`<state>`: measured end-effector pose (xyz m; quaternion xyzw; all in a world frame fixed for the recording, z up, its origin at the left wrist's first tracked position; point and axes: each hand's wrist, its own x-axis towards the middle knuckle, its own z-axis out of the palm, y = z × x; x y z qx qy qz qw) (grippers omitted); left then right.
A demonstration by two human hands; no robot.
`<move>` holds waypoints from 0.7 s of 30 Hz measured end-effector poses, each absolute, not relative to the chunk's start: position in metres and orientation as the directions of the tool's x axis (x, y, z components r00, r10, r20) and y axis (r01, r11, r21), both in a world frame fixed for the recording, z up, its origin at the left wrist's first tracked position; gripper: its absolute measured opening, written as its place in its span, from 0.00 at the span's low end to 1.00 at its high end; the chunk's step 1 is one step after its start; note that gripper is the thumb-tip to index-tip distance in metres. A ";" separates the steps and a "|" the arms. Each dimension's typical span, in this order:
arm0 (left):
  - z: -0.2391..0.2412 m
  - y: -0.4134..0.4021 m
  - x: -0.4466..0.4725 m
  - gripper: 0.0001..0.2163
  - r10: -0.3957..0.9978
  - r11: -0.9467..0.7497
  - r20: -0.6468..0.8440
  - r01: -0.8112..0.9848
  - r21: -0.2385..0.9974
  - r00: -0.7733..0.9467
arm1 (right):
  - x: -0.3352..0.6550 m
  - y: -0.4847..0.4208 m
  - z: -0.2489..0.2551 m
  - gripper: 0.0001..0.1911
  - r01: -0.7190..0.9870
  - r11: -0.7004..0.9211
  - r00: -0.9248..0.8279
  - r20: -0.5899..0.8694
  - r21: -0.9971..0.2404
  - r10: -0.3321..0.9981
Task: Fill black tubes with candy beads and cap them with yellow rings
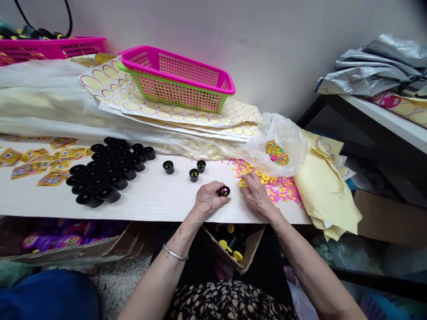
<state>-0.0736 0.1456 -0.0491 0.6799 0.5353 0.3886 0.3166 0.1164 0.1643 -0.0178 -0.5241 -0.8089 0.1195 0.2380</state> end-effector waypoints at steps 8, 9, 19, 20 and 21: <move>-0.049 0.146 -0.074 0.11 0.974 -0.227 0.187 0.484 0.845 0.131 | 0.121 0.163 -0.036 0.10 0.699 0.385 -0.218 0.333 -0.602 0.917; -0.050 0.146 -0.074 0.12 0.974 -0.224 0.183 0.479 0.849 0.130 | 0.121 0.161 -0.035 0.09 0.663 0.388 -0.247 0.303 -0.640 0.921; -0.052 0.146 -0.073 0.16 0.982 -0.189 0.167 0.454 0.871 0.090 | 0.116 0.157 -0.029 0.11 0.713 0.509 -0.410 0.302 -0.482 0.861; -0.052 0.146 -0.073 0.16 0.981 -0.193 0.171 0.450 0.872 0.091 | 0.114 0.156 -0.028 0.12 0.743 0.519 -0.405 0.334 -0.422 0.851; -0.052 0.146 -0.073 0.15 0.980 -0.197 0.175 0.445 0.874 0.091 | 0.112 0.155 -0.027 0.13 0.775 0.528 -0.416 0.349 -0.347 0.840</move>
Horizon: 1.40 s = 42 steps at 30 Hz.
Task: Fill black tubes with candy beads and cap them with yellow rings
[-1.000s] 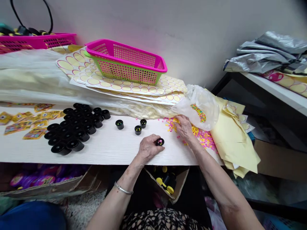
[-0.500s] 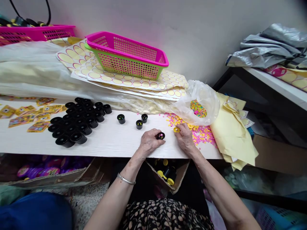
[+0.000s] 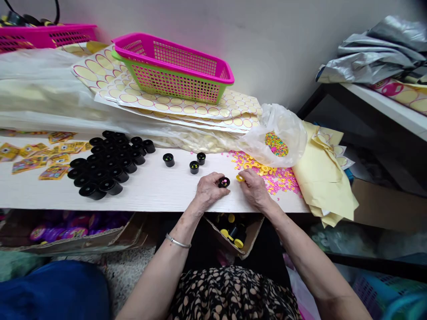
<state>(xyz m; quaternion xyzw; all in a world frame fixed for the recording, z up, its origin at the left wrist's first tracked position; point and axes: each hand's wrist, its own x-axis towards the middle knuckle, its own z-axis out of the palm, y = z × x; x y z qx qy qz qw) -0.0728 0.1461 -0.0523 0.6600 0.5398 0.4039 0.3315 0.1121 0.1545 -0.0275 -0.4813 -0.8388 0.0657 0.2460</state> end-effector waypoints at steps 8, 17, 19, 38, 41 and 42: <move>-0.056 0.148 -0.072 0.13 0.979 -0.203 0.181 0.420 0.884 0.091 | 0.113 0.130 -0.030 0.13 0.732 0.604 -0.529 0.297 -0.314 0.795; -0.058 0.149 -0.072 0.12 0.976 -0.219 0.196 0.410 0.885 0.096 | 0.104 0.130 -0.020 0.11 0.900 0.392 -0.377 0.110 -0.190 0.920; -0.058 0.149 -0.072 0.12 0.975 -0.220 0.198 0.411 0.885 0.097 | 0.102 0.127 -0.016 0.13 0.900 0.386 -0.372 0.104 -0.200 0.922; -0.049 0.145 -0.073 0.07 0.978 -0.203 0.160 0.438 0.876 0.132 | 0.072 0.141 0.015 0.06 0.781 0.531 -0.512 0.148 -0.328 0.846; -0.047 0.144 -0.074 0.08 0.978 -0.201 0.158 0.404 0.892 0.139 | 0.071 0.140 0.016 0.06 0.790 0.519 -0.510 0.120 -0.327 0.852; -0.045 0.144 -0.075 0.09 0.977 -0.202 0.156 0.391 0.898 0.145 | 0.070 0.140 0.015 0.06 0.793 0.507 -0.501 0.114 -0.338 0.858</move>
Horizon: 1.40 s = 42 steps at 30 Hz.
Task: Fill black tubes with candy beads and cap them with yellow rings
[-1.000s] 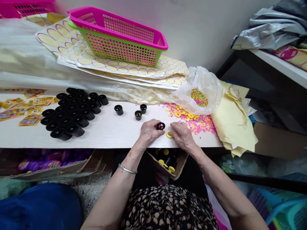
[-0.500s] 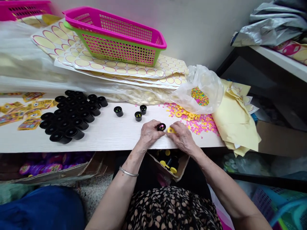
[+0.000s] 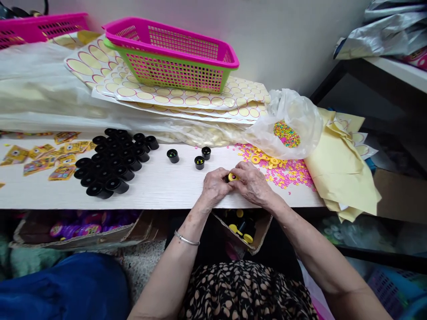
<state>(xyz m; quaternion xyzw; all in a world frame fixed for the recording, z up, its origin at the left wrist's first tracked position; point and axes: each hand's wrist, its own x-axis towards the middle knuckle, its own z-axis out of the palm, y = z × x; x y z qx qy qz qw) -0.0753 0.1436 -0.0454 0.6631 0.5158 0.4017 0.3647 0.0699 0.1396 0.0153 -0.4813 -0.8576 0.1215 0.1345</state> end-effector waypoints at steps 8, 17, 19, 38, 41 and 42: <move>-0.031 0.142 -0.080 0.12 0.991 0.105 -0.097 -0.091 0.990 0.089 | 0.065 0.149 0.001 0.04 0.708 0.418 -0.406 0.156 -0.569 0.900; -0.030 0.139 -0.067 0.11 0.994 0.099 -0.101 -0.062 0.993 -0.029 | 0.066 0.152 -0.011 0.15 0.187 -0.053 -0.200 -0.091 -0.981 0.976; -0.029 0.139 -0.066 0.11 0.989 0.137 -0.141 -0.071 0.988 -0.053 | 0.063 0.152 -0.013 0.18 0.110 -0.207 -0.162 -0.223 -0.972 0.961; -0.023 0.141 -0.055 0.13 0.936 0.296 -0.317 -0.146 0.944 -0.152 | 0.048 0.159 -0.015 0.12 0.056 -0.399 -0.012 -0.400 -0.915 0.917; -0.028 0.136 -0.055 0.14 0.955 0.222 -0.242 -0.129 0.966 -0.173 | 0.048 0.155 -0.017 0.14 0.054 -0.378 -0.035 -0.381 -0.924 0.924; -0.030 0.135 -0.054 0.14 0.961 0.193 -0.210 -0.110 0.975 -0.179 | 0.048 0.154 -0.017 0.15 0.050 -0.368 -0.038 -0.370 -0.928 0.928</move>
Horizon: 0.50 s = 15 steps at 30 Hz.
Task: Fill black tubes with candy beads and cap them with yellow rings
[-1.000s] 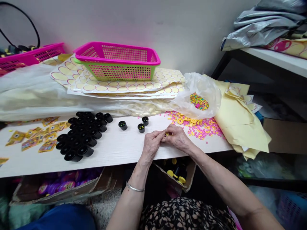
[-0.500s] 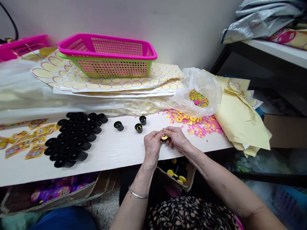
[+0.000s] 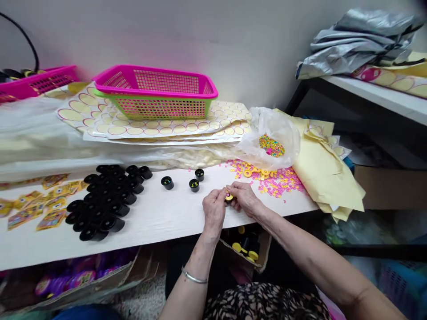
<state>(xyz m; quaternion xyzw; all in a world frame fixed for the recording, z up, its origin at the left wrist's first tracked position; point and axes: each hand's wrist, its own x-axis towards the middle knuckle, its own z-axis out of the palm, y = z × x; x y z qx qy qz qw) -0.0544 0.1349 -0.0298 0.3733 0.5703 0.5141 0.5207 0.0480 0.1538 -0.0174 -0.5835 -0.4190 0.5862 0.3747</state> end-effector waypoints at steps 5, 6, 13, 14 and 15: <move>-0.035 0.132 -0.056 0.16 0.976 0.143 -0.146 -0.028 0.989 -0.164 | 0.050 0.150 -0.017 0.17 0.044 -0.395 -0.063 -0.397 -0.918 0.916; -0.035 0.133 -0.057 0.16 0.976 0.146 -0.147 -0.019 0.989 -0.161 | 0.050 0.150 -0.018 0.17 0.057 -0.396 -0.065 -0.399 -0.916 0.915; -0.042 0.133 -0.055 0.15 0.972 0.134 -0.102 0.141 0.981 -0.214 | 0.044 0.153 -0.018 0.14 0.155 -0.366 -0.005 -0.371 -0.918 0.929; -0.043 0.132 -0.053 0.15 0.971 0.129 -0.092 0.161 0.978 -0.222 | 0.043 0.152 -0.017 0.14 0.148 -0.364 0.000 -0.368 -0.920 0.930; -0.045 0.131 -0.052 0.15 0.970 0.126 -0.084 0.178 0.976 -0.228 | 0.043 0.152 -0.016 0.14 0.138 -0.364 0.001 -0.367 -0.921 0.930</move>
